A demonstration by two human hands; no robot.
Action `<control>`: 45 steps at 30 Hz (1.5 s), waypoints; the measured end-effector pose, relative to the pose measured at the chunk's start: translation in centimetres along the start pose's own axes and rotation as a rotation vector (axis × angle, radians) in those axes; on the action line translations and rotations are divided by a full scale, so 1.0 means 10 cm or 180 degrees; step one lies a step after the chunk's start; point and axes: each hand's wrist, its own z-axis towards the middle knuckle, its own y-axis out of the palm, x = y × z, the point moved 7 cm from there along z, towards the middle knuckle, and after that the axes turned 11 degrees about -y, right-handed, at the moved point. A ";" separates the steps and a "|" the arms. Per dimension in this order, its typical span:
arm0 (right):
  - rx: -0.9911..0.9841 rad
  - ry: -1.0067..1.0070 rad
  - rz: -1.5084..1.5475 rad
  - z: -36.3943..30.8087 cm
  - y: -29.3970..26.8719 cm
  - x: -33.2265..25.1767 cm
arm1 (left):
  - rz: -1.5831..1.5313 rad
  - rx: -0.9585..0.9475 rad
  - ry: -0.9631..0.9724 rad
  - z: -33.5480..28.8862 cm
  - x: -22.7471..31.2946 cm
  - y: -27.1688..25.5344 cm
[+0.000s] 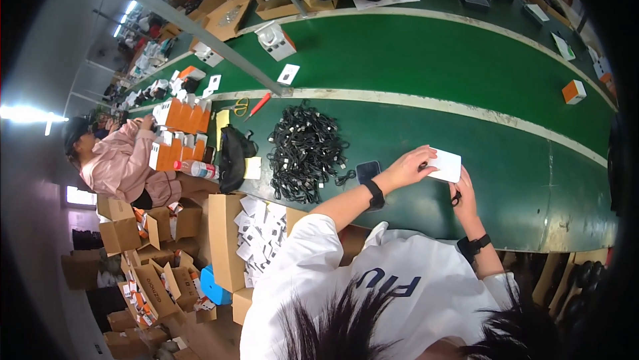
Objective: Packing items and components into boxes on an assembly line workbench.
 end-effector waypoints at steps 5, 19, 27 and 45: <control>0.0208 0.0128 0.0820 -0.12 -0.06 0.20 | -0.0284 -0.0488 -0.0304 0.09 0.01 0.00; -0.0052 -0.0302 0.0652 0.19 -0.04 0.13 | 0.0603 -0.0277 0.0611 0.03 0.20 0.06; -0.0604 -0.0855 0.0327 0.32 -0.09 0.07 | 0.0341 -0.0326 0.0671 0.01 0.14 -0.01; -0.0923 -0.0796 -0.0721 0.59 -0.03 -0.15 | 0.0704 -0.0524 0.1001 -0.28 0.05 0.19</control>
